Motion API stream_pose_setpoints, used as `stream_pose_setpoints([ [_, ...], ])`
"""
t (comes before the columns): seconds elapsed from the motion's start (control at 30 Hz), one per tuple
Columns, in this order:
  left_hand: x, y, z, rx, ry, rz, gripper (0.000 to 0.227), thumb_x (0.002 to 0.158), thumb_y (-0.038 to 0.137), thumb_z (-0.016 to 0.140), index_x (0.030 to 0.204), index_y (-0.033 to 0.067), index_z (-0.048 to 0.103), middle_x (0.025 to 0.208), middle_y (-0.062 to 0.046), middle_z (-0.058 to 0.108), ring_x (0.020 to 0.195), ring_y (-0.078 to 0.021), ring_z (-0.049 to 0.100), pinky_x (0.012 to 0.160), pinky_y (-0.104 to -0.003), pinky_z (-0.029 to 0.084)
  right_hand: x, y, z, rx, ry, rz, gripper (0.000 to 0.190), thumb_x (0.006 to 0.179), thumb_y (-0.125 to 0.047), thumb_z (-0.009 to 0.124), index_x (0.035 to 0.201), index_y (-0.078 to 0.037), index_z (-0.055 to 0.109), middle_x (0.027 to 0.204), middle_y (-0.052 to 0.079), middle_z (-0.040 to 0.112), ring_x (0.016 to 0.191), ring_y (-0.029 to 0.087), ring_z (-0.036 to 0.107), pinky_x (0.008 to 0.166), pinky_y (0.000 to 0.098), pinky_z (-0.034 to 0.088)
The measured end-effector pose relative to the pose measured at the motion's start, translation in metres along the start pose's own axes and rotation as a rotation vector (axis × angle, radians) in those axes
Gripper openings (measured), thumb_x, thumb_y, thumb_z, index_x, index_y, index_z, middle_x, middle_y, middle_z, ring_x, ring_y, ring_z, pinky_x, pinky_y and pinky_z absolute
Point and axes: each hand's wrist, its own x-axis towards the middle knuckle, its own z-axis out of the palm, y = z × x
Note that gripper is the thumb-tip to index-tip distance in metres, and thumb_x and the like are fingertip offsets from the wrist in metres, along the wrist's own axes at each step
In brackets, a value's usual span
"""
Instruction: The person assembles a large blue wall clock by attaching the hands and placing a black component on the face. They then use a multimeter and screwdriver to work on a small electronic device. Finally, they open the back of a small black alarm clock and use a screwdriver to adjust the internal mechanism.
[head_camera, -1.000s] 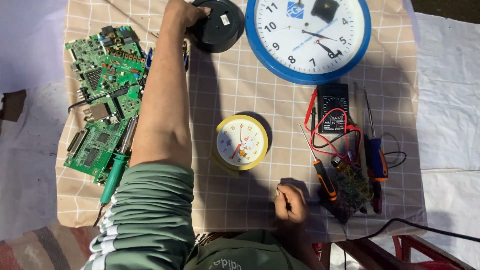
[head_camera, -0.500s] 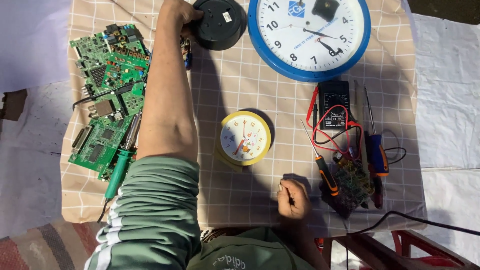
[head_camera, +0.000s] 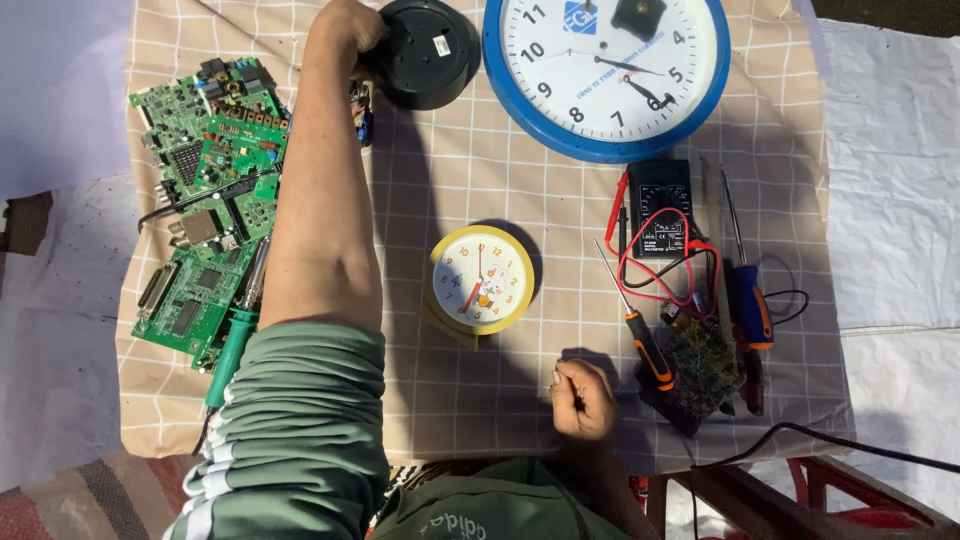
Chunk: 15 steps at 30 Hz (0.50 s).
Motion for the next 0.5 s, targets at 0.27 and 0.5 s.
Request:
stream_pose_setpoints([
  [0.27, 0.009, -0.001, -0.008, 0.039, -0.037, -0.008, 0.015, 0.103, 0.014, 0.046, 0.099, 0.0044, 0.056, 0.079, -0.019, 0.063, 0.061, -0.0363, 0.070, 0.051, -0.047, 0.063, -0.004, 0.014, 0.000, -0.025, 0.000, -0.053, 0.019, 0.088, -0.004, 0.070, 0.105, -0.008, 0.076, 0.102, 0.007, 0.071, 0.076, 0.011, 0.067, 0.069, 0.0194, 0.053],
  [0.5, -0.013, 0.006, -0.020, 0.054, 0.024, 0.038, 0.014, 0.101, 0.002, 0.052, 0.094, 0.0006, 0.065, 0.085, -0.024, 0.067, 0.067, -0.0426, 0.074, 0.057, -0.055, 0.067, 0.000, 0.002, -0.001, -0.049, -0.005, -0.015, 0.016, 0.089, -0.007, 0.071, 0.104, -0.010, 0.076, 0.102, 0.006, 0.072, 0.075, 0.011, 0.065, 0.068, 0.0209, 0.051],
])
